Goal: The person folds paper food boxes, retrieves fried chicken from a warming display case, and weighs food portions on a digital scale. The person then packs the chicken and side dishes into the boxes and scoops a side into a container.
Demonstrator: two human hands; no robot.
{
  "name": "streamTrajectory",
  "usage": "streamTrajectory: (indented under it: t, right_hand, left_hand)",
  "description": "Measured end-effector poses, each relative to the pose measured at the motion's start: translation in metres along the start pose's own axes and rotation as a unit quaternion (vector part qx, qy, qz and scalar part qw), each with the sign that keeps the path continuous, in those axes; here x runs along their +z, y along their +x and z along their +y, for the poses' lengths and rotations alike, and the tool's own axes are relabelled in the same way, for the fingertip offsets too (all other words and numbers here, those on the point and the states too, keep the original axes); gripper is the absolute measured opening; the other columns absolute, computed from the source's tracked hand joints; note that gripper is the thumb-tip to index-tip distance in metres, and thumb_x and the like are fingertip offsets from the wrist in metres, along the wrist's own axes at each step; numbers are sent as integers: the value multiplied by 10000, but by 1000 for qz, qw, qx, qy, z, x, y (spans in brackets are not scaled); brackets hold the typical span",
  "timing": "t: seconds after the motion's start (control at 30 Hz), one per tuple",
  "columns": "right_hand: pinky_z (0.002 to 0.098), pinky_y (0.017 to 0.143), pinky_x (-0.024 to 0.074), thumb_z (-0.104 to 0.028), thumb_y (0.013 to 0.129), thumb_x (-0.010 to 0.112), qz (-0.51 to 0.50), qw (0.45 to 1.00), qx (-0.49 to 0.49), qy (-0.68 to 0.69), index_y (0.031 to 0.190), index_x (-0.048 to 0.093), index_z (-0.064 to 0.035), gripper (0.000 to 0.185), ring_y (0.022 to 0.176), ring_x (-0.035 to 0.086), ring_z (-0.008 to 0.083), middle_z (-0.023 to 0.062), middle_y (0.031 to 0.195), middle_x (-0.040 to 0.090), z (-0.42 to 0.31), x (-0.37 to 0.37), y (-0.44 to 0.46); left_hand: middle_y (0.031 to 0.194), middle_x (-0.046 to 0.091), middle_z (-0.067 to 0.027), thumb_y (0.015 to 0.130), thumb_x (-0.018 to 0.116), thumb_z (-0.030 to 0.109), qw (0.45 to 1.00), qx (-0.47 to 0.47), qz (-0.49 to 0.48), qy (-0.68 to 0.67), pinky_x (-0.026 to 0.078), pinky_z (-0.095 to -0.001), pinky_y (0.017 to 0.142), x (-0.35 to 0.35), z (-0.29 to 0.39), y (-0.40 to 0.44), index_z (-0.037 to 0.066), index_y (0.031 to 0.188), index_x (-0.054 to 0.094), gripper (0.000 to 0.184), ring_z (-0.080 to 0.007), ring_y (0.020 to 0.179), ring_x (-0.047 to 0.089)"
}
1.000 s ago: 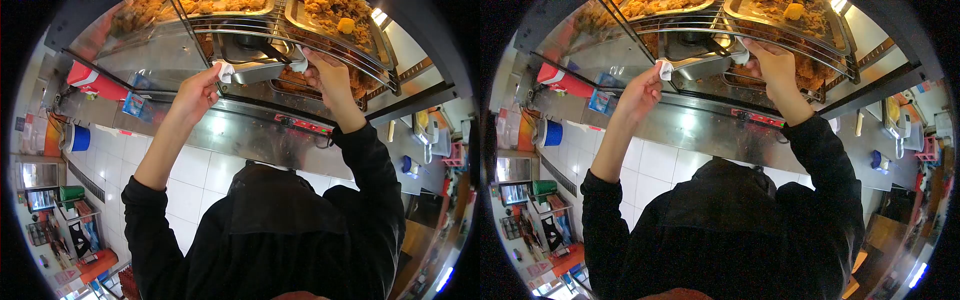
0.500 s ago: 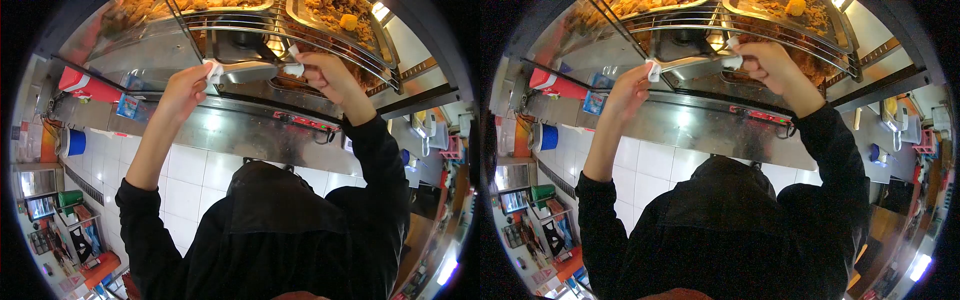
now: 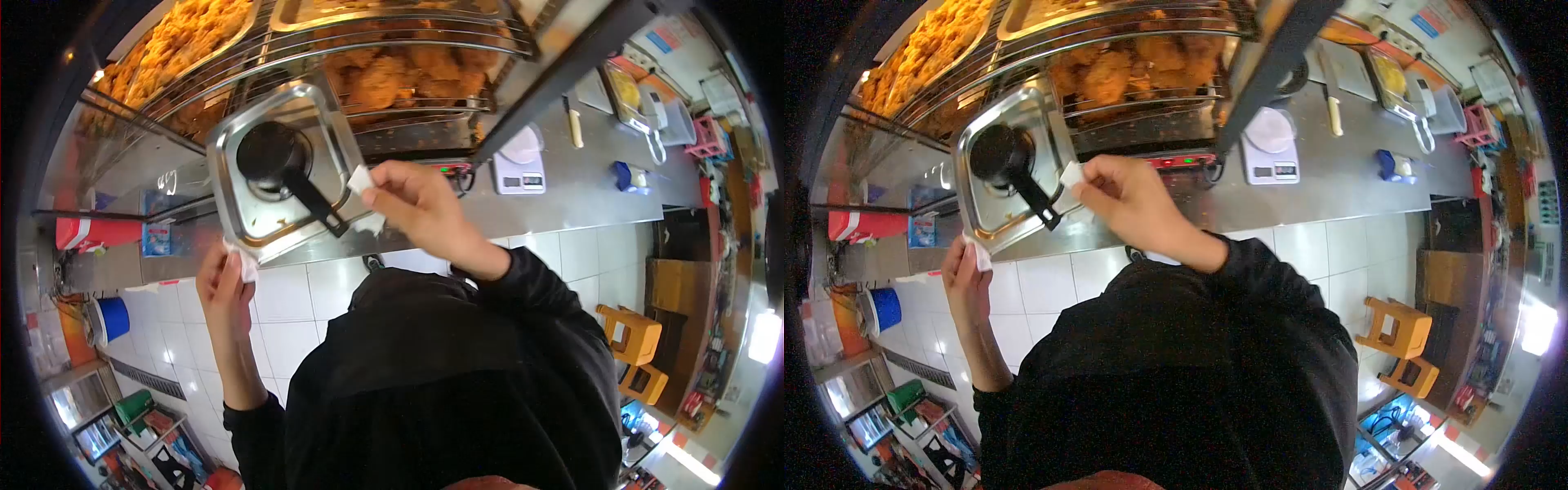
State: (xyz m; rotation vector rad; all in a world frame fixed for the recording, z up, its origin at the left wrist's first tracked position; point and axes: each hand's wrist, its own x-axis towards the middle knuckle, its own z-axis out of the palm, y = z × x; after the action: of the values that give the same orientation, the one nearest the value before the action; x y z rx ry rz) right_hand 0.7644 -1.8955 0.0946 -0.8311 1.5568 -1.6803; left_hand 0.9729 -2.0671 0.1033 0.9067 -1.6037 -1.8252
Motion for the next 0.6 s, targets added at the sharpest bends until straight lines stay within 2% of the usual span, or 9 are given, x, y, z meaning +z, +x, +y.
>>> streamTrajectory:
  t: [0.13, 0.23, 0.3, 0.37, 0.43, 0.47, 0.53, 0.6]
  right_hand:
    - [199, 461, 285, -63, 865, 593, 23, 995, -3, 93, 793, 529, 2, 116, 565, 357, -1, -68, 614, 419, 18, -19, -50]
    - [201, 469, 298, -67, 873, 585, 24, 999, 21, 26, 806, 529, 9, 115, 568, 372, 2, -62, 628, 438, 28, -59, -101]
    - [202, 479, 304, -72, 872, 586, 39, 998, 37, 33, 817, 543, 13, 110, 576, 380, 4, -55, 646, 453, 30, -86, -140]
    - [191, 496, 314, -78, 863, 597, 87, 992, 70, 62, 834, 573, 16, 102, 595, 401, 3, -46, 674, 493, 40, -115, -179]
    - [178, 517, 333, -73, 861, 595, 114, 986, 123, -18, 852, 602, 13, 86, 620, 431, 6, -40, 702, 540, 53, -154, -216]
    - [178, 517, 333, -73, 861, 595, 114, 986, 118, -20, 852, 602, 13, 86, 620, 431, 6, -40, 702, 540, 63, -171, -232]
    - [175, 517, 342, -74, 862, 588, 208, 966, 148, 32, 856, 616, 4, 83, 619, 449, 11, -40, 715, 561, 83, -203, -263]
    - [187, 470, 304, -94, 869, 578, 253, 954, 153, 43, 869, 615, 0, 101, 550, 403, 9, -53, 666, 528, 96, -234, -288]
  left_hand:
    - [687, 507, 54, 914, 506, 136, 1000, 4, -23, -20, 209, -146, 408, 30, -23, -47, 41, 953, 559, 115, 22, 494, 338]
    - [678, 516, 48, 912, 519, 165, 999, -20, -24, -22, 216, -145, 407, 69, -45, -84, 48, 943, 555, 126, 18, 491, 342]
    - [672, 523, 39, 911, 519, 162, 998, -45, -46, 10, 227, -150, 402, 99, -57, -106, 53, 899, 557, 116, 11, 476, 342]
    - [672, 521, 37, 907, 526, 145, 989, -106, -101, 5, 237, -155, 398, 131, -71, -119, 55, 883, 558, 99, 6, 474, 349]
    - [675, 521, 34, 900, 544, 137, 977, -146, -153, -7, 250, -162, 399, 162, -106, -125, 64, 859, 547, 84, 0, 468, 344]
    - [676, 520, 34, 898, 553, 136, 972, -150, -182, -17, 255, -167, 400, 182, -122, -126, 68, 847, 541, 86, -2, 471, 345]
    - [678, 515, 36, 897, 566, 143, 961, -147, -235, -17, 261, -173, 402, 226, -155, -126, 78, 822, 529, 105, -6, 480, 353]
    - [678, 512, 38, 898, 570, 151, 952, -146, -270, -10, 262, -176, 402, 268, -192, -124, 84, 811, 523, 120, -7, 488, 359]
